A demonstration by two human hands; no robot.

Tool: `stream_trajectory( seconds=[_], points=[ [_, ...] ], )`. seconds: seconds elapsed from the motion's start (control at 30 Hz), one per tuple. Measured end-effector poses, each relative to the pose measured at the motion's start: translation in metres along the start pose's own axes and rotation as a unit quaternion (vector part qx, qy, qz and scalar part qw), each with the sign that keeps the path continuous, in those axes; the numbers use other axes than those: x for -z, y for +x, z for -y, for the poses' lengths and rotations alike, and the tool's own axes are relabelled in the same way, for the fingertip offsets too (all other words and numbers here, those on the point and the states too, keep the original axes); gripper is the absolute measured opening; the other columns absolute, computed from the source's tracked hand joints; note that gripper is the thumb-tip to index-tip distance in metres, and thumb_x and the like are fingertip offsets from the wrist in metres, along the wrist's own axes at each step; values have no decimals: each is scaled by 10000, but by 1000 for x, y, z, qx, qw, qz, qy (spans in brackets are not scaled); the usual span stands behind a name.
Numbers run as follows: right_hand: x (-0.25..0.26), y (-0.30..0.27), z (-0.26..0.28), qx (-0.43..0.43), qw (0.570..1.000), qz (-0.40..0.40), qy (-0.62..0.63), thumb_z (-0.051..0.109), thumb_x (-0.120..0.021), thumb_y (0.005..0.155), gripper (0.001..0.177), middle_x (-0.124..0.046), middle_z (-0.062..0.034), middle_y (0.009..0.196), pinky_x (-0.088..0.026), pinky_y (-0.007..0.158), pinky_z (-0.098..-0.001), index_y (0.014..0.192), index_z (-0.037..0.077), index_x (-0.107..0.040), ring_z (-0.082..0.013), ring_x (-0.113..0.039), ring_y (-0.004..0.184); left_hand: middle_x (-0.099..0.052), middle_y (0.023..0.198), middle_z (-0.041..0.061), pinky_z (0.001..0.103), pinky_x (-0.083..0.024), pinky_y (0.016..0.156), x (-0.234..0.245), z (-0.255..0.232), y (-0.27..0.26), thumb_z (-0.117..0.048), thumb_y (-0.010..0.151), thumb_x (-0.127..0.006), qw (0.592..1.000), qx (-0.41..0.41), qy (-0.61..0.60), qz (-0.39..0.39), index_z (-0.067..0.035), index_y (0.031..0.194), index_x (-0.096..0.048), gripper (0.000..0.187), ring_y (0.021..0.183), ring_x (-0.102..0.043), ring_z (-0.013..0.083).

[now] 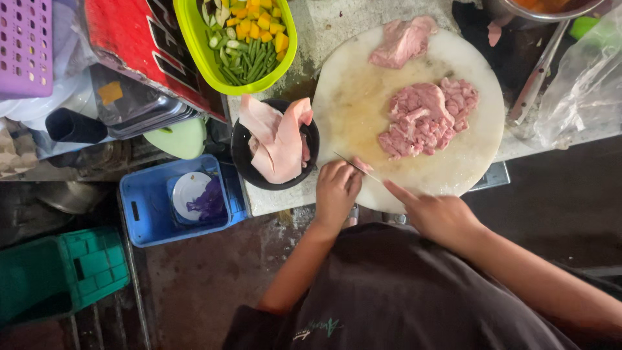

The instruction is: The person uses a knife to slice raw meat into small pieces on a white cutting board. The person repeatedly cuts the meat and gathers the pieces into a pile on the board.

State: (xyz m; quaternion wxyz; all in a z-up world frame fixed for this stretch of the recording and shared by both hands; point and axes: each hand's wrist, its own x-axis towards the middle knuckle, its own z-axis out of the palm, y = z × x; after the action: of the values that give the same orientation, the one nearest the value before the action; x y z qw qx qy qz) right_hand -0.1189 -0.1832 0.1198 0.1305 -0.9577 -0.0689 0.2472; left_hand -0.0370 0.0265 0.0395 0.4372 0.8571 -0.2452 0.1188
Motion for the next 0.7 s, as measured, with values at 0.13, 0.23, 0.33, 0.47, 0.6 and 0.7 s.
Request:
stream_trajectory(
  seconds=[0.13, 0.23, 0.33, 0.47, 0.6, 0.7],
  points=[
    [-14, 31, 6, 32, 998, -37, -24, 223, -554, 948, 774, -738, -139, 957, -588, 679, -462, 1630, 244, -190, -335, -727, 773, -648, 1025, 104, 461, -498, 897, 9, -6, 5, -53, 862, -747, 999, -21, -2, 28, -42, 992, -676, 149, 1001, -617, 353],
    [-21, 22, -13, 45, 993, -85, 73, 246, -555, 940, 694, -757, -143, 1043, -593, 720, -483, 1577, 287, -283, -352, -743, 823, -654, 1011, 99, 463, -494, 890, 19, -12, 4, -73, 856, -754, 998, -38, 16, 37, -62, 993, -682, 155, 987, -615, 351],
    [-15, 3, -45, -4, 987, -90, 131, 309, -563, 927, 629, -775, -147, 1060, -600, 744, -487, 1521, 367, -364, -367, -756, 814, -666, 1006, 107, 462, -487, 868, 27, -12, 6, -56, 815, -734, 997, -53, 39, 33, -78, 1049, -716, 236, 963, -605, 357],
    [-12, -5, -56, -132, 988, -36, 72, 382, -518, 971, 694, -752, -186, 924, -594, 776, -500, 1613, 398, -257, -390, -737, 813, -680, 988, 78, 442, -512, 860, 27, -14, 9, -20, 839, -704, 998, -18, 33, 50, -114, 1082, -741, 263, 947, -628, 328],
    [-7, -7, -54, -124, 987, -61, 86, 378, -503, 980, 695, -764, -160, 910, -588, 766, -504, 1622, 368, -237, -384, -739, 806, -674, 982, 69, 417, -536, 833, 18, -25, 30, -39, 903, -721, 998, 25, -13, 59, -121, 1027, -723, 148, 939, -660, 291],
    [-9, -12, -54, -89, 981, -99, 141, 357, -515, 949, 701, -755, -162, 950, -584, 728, -512, 1598, 348, -250, -398, -732, 783, -682, 1033, 73, 366, -574, 781, 9, -35, 38, -59, 935, -695, 992, 82, -79, 58, -130, 1086, -730, 170, 919, -693, 255]
  ],
)
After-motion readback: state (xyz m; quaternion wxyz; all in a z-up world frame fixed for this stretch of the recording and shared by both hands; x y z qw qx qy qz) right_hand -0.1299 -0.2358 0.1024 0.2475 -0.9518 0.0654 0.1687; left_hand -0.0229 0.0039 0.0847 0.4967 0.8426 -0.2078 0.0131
